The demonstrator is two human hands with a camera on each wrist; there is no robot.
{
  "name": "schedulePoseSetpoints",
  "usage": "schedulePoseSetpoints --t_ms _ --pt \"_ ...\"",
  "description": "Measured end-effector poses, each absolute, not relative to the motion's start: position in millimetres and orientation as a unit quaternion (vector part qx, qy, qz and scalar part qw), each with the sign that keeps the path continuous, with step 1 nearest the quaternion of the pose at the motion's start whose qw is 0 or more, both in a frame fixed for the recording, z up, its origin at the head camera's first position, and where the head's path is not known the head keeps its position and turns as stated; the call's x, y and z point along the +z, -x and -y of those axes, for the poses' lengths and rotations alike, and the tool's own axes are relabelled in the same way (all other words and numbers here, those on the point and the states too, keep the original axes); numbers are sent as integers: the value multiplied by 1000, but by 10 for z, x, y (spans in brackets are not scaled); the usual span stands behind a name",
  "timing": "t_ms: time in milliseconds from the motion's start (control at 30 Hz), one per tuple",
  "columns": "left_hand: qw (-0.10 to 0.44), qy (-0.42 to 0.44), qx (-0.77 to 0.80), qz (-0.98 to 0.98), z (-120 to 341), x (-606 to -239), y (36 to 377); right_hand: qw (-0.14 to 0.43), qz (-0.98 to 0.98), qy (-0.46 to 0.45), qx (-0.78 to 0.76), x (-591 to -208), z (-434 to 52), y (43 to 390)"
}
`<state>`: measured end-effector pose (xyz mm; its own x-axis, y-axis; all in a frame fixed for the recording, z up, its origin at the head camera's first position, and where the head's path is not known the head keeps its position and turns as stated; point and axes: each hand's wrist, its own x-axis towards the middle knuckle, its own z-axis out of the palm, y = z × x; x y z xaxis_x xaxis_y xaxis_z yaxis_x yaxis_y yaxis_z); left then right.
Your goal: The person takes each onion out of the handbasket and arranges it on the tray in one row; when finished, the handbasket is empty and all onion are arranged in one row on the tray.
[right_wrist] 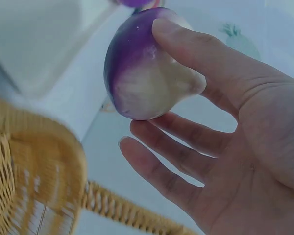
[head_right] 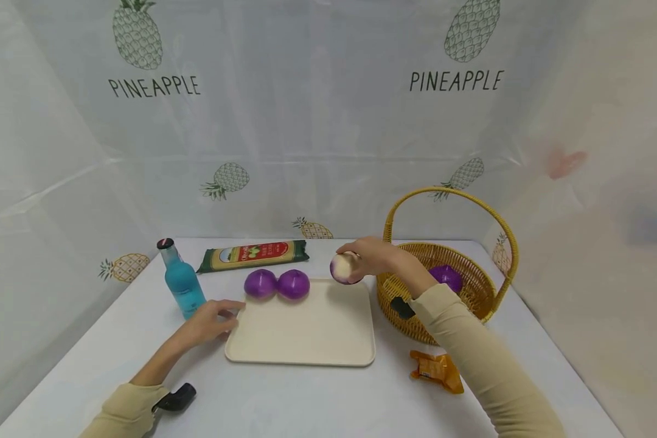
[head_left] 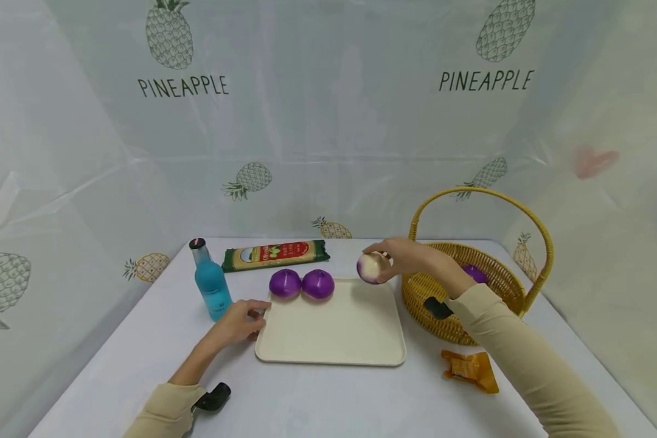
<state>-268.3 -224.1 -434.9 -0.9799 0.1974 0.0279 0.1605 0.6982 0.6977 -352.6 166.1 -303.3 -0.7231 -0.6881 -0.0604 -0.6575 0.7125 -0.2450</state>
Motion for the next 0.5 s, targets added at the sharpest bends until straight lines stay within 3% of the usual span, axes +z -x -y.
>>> schedulePoseSetpoints --t_ms 500 --pt "22 -91 377 -921 2240 -4364 2681 109 -931 338 -79 -3438 -1240 3607"
